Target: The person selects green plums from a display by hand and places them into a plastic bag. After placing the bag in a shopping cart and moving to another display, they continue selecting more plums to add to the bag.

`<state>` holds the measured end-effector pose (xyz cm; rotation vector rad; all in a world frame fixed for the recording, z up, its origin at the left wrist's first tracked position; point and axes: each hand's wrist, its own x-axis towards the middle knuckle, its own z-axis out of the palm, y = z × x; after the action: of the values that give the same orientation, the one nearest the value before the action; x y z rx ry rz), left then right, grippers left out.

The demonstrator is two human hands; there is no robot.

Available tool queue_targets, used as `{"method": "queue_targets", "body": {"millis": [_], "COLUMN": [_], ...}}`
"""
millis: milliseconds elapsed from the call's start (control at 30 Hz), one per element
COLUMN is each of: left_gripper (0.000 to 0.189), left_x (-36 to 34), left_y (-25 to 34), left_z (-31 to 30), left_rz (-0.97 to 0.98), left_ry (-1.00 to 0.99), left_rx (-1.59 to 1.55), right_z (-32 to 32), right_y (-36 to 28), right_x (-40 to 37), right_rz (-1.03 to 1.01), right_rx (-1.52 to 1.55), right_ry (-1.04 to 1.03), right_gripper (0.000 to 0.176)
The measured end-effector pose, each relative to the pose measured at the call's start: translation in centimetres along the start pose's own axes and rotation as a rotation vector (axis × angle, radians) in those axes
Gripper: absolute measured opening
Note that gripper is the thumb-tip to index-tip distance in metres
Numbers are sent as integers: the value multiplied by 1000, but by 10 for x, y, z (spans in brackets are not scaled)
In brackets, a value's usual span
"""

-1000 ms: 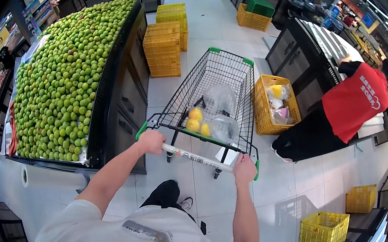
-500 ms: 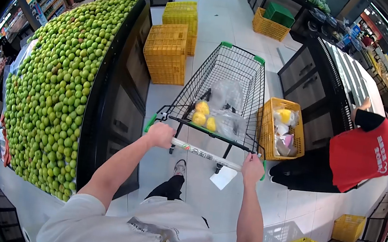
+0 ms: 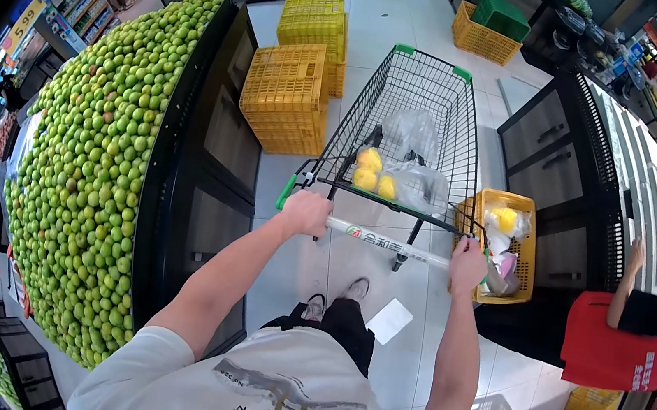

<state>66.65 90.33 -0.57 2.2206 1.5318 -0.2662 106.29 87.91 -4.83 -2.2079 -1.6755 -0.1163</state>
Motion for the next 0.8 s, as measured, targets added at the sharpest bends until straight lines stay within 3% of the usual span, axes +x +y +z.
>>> {"method": "queue_targets", "body": {"millis": [367,633,800], "left_gripper": [24,27,24], "left_x": [158,286,361], "left_y": [-37,-77,-107], "left_z": [-83,-138,-168], "left_rz": [-71,-172,-212], "left_ry": [13,35,32], "left_rx": [11,23,55], "right_z": [76,123,168], "right_y": [-28,-83,-136], "right_x": [196,337,394], "right_rz": [-36,-76,-277], "right_rx": [14,82,170], "right_ry": [-56,-96,6], "right_gripper": [32,32,34]}}
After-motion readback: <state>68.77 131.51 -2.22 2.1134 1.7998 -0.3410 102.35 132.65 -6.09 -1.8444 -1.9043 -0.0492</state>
